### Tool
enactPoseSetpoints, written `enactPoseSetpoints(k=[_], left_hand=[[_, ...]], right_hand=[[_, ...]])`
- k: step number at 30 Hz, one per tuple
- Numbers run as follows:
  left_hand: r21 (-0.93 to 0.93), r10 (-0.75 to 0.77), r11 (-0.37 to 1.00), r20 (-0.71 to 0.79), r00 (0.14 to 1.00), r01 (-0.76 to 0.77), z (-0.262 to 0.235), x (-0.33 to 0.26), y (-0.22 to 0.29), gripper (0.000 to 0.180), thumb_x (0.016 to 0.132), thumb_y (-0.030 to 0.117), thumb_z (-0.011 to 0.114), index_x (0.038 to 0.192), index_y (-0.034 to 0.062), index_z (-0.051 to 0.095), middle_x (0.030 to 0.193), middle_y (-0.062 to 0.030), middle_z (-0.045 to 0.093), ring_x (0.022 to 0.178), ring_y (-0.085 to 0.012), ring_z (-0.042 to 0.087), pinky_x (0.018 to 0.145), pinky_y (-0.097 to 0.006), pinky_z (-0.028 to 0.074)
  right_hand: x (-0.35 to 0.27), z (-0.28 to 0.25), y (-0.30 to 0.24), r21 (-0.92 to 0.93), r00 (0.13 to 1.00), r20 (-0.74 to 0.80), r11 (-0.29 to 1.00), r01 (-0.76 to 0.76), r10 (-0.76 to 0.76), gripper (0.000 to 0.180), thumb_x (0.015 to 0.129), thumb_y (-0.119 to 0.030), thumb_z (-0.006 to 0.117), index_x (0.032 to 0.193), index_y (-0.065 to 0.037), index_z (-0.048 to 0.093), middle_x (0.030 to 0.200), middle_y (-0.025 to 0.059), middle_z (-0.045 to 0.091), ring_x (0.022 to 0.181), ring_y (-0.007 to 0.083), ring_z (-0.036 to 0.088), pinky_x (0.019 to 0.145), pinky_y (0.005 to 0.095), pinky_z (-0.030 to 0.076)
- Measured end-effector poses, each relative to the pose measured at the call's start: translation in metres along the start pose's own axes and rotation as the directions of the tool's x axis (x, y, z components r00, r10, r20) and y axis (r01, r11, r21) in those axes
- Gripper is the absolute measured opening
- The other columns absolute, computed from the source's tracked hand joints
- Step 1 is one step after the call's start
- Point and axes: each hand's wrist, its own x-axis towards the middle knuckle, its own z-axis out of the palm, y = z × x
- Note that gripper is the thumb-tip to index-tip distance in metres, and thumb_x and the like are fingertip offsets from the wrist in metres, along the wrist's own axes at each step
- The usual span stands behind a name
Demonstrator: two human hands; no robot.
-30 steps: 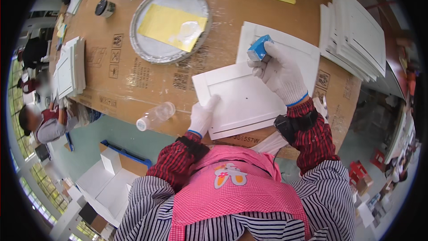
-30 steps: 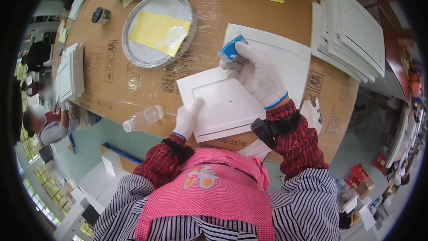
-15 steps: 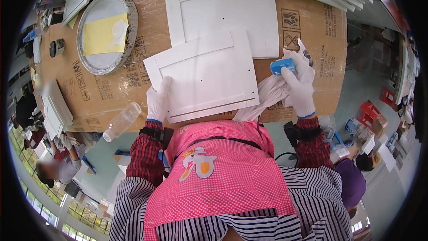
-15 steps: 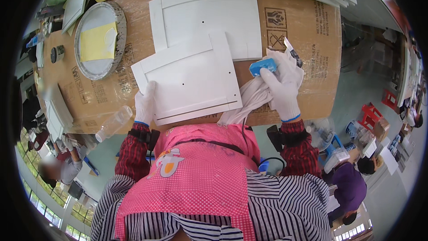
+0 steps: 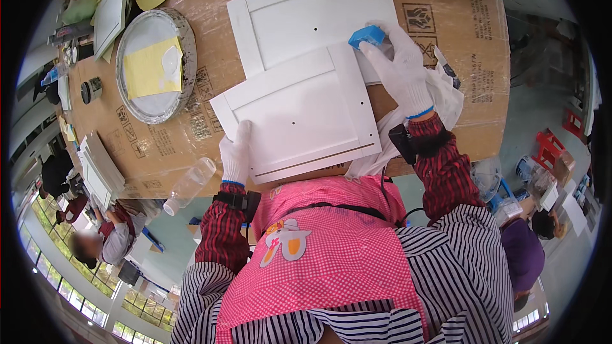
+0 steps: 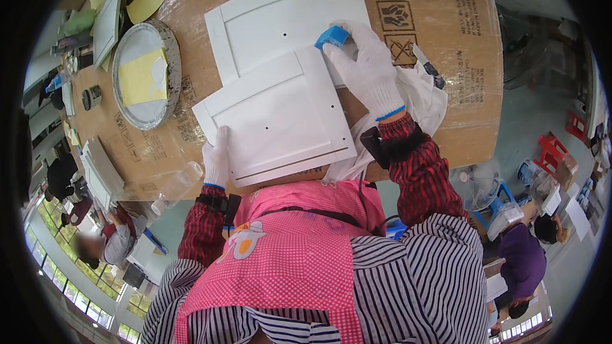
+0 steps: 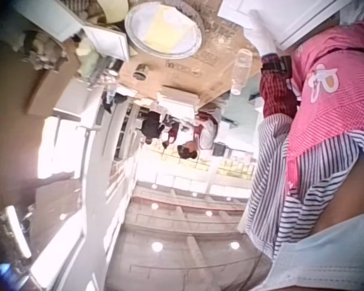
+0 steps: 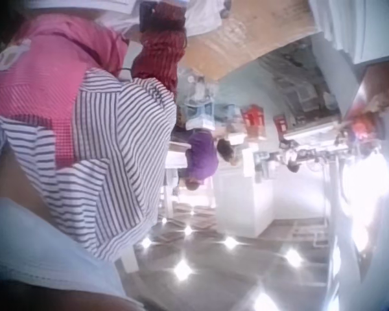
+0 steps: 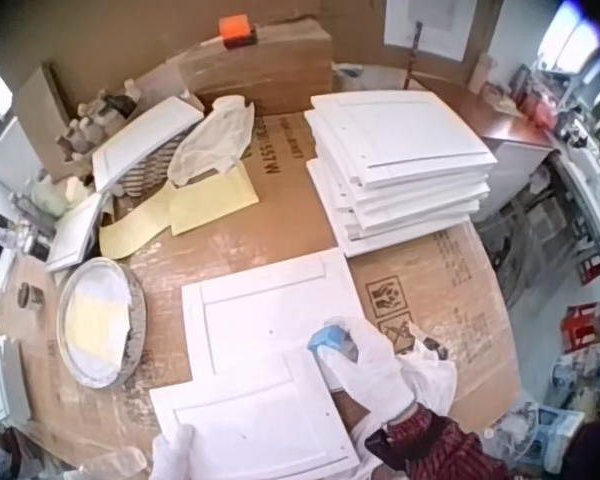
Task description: Cleaning, scraping, and touching up white wooden furniture panels in a factory setting.
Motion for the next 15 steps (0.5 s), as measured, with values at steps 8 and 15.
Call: enactPoseSetpoints(k=[8, 15], left_hand=[[-0.067, -0.014, 0.998, 0.008, 1.000, 0.014, -0.003, 0.006, -0.010, 0.052, 0.093, 0.043, 0.070, 0.113, -0.0060, 0.068, 0.098, -0.0024, 0.068, 0.083, -0.0095, 0.058, 0.075, -0.029, 0.048], [-0.034, 0.000, 0.999, 0.001, 1.000, 0.000, -0.002, 0.003, -0.003, 0.054, 0.094, 0.045, 0.070, 0.110, -0.0057, 0.068, 0.096, -0.0021, 0.068, 0.082, -0.0093, 0.058, 0.074, -0.029, 0.048]], right_hand=[[-0.055, -0.017, -0.009, -0.108, 0.994, 0.101, 0.993, -0.038, 0.049, 0.040, 0.084, -0.016, 0.075, 0.122, -0.006, 0.065, 0.102, 0.0087, 0.068, 0.092, 0.0220, 0.064, 0.081, 0.0332, 0.050], [-0.136, -0.043, 0.010, -0.132, 0.981, 0.192, 0.990, 0.045, -0.019, 0.035, 0.082, -0.011, 0.075, 0.115, -0.008, 0.063, 0.105, 0.0107, 0.066, 0.097, 0.0285, 0.065, 0.083, 0.0391, 0.052]])
